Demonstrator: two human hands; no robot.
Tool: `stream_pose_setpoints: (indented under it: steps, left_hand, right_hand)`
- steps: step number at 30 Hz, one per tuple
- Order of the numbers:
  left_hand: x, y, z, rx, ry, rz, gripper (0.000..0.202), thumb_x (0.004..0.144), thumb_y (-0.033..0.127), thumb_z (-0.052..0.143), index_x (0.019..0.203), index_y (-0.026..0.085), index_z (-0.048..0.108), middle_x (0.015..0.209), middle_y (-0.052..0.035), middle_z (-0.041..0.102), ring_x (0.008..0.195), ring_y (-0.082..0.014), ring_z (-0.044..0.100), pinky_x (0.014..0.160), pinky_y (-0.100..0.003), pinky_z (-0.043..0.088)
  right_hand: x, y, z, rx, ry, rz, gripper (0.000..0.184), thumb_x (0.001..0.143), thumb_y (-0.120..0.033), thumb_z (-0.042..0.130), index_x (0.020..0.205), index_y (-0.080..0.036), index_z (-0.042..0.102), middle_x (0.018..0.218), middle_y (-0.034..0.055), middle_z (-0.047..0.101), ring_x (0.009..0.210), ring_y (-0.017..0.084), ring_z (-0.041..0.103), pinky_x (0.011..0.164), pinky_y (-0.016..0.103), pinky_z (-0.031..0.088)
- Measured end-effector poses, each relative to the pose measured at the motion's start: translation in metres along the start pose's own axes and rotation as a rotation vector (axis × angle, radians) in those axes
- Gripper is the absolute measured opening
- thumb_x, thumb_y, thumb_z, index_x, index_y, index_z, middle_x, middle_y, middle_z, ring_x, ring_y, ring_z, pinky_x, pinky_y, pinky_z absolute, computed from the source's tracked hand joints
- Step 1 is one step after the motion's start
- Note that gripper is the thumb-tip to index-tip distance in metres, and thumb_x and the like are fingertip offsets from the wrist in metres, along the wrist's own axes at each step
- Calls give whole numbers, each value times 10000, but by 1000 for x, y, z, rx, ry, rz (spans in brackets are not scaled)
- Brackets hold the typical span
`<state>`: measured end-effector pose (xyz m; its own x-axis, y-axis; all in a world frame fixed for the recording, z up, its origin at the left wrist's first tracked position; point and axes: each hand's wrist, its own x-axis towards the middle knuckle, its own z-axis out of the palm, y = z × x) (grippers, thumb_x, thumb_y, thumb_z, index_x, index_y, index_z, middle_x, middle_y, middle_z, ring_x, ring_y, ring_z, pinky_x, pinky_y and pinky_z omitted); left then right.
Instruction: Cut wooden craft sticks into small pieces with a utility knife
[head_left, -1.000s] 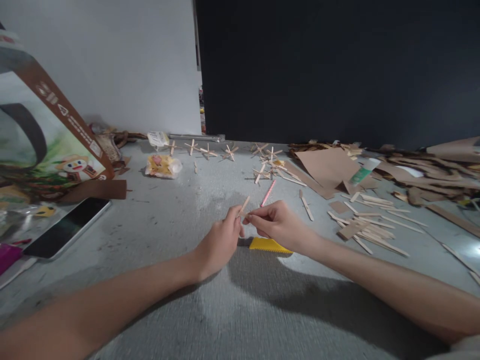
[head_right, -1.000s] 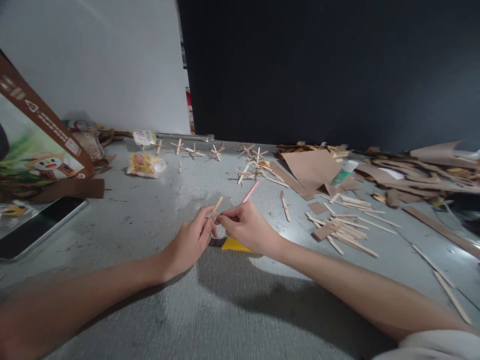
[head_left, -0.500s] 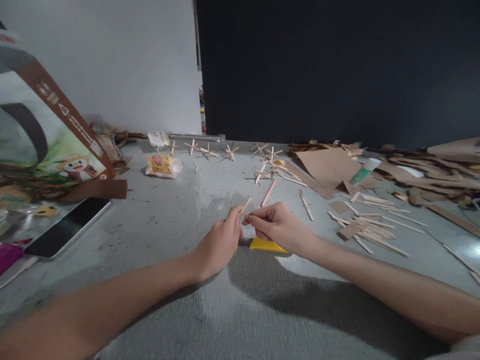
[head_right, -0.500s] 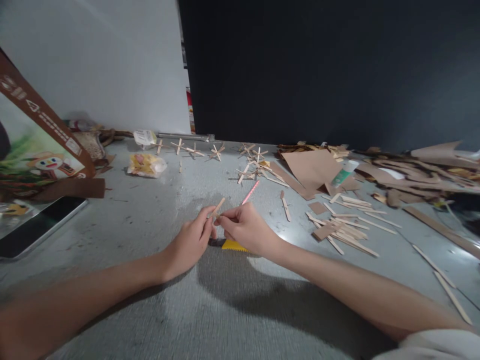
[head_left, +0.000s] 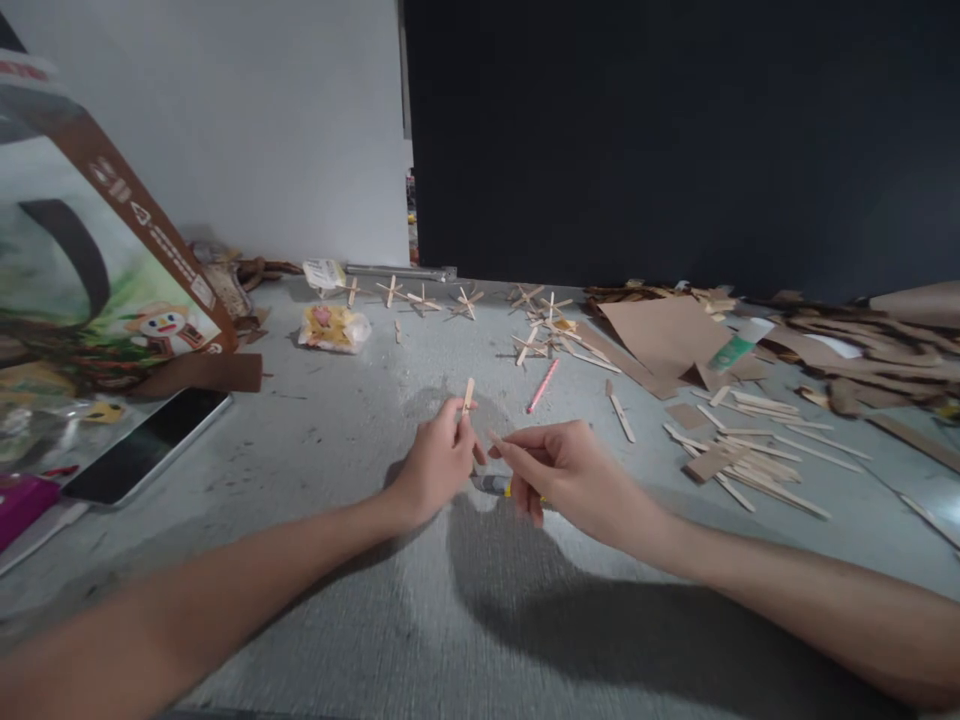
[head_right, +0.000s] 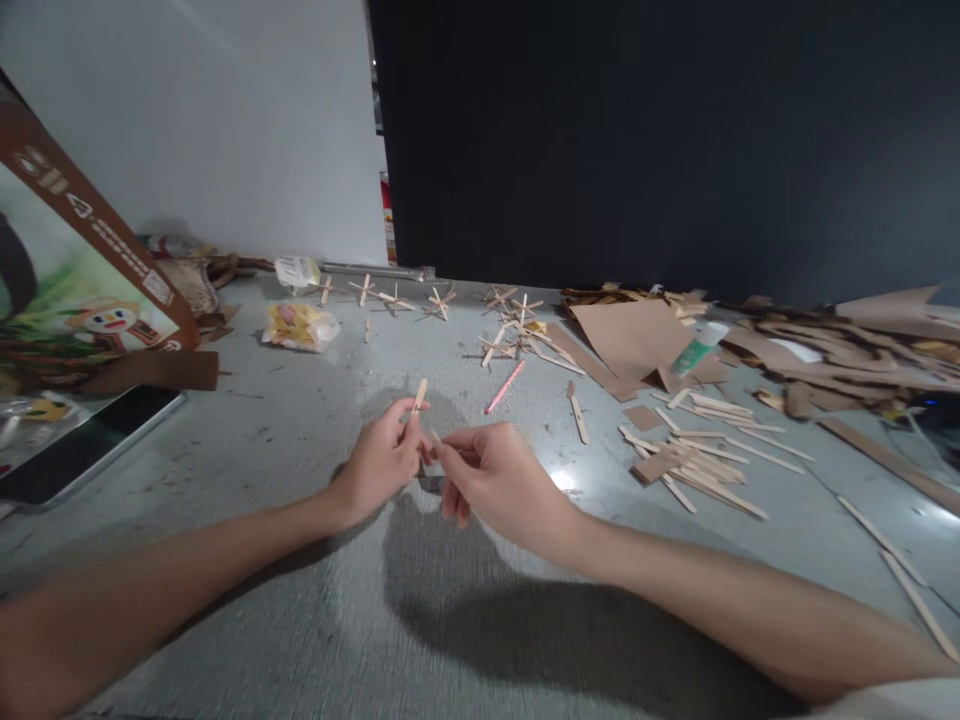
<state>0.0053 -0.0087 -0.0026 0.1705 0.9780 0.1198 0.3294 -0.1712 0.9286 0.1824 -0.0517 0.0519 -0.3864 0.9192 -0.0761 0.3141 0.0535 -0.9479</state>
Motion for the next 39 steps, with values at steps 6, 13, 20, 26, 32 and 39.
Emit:
stream_pose_setpoints:
  steps: [6, 13, 20, 26, 32, 39]
  left_hand:
    - [2, -1, -4, -331, -130, -1, 402, 1025, 540, 558, 1202, 178, 568, 613, 62, 616, 376, -77, 455, 411, -207, 338]
    - [-4, 2, -4, -352, -186, 40, 521, 971, 660, 602, 1104, 158, 641, 608, 43, 607, 394, -73, 453, 420, -217, 337]
    - [-6, 6, -4, -362, -224, 60, 495, 957, 644, 648, 964, 152, 699, 576, 35, 594, 386, -62, 429, 407, -213, 316]
    - [-1, 5, -4, -426, -86, 97, 498, 822, 619, 830, 939, 150, 711, 637, 22, 636, 428, -76, 505, 426, -219, 396]
    - [2, 2, -5, -352, -12, 160, 460, 854, 612, 798, 796, 159, 751, 681, -25, 679, 587, -121, 590, 553, -244, 486]
    - [12, -4, -6, -309, -71, 146, 435, 942, 607, 690, 911, 174, 673, 845, -80, 781, 723, -180, 734, 698, -306, 620]
  right_hand:
    - [20, 6, -26, -536, 182, -163, 348, 1030, -347, 487, 790, -190, 684, 610, 33, 693, 511, 149, 586, 546, 270, 406]
    - [36, 23, -44, -1052, 342, -351, 306, 1037, -260, 474, 1189, -162, 721, 1118, 180, 752, 1083, 339, 694, 866, 431, 534]
    - [37, 15, -49, -733, 112, -555, 271, 1085, -336, 461, 1079, -218, 705, 1059, 121, 755, 984, 262, 707, 879, 397, 554]
    - [37, 23, -30, -235, 33, -305, 391, 1062, -530, 504, 869, -215, 631, 697, 26, 708, 649, 167, 650, 641, 285, 509]
    - [25, 18, -18, -235, 56, -280, 376, 1082, -487, 454, 915, -204, 637, 735, 39, 733, 676, 175, 688, 676, 300, 529]
    - [-5, 38, -15, -1064, 118, -419, 237, 1027, -376, 639, 1158, -179, 641, 1116, 150, 720, 1022, 324, 668, 857, 458, 548]
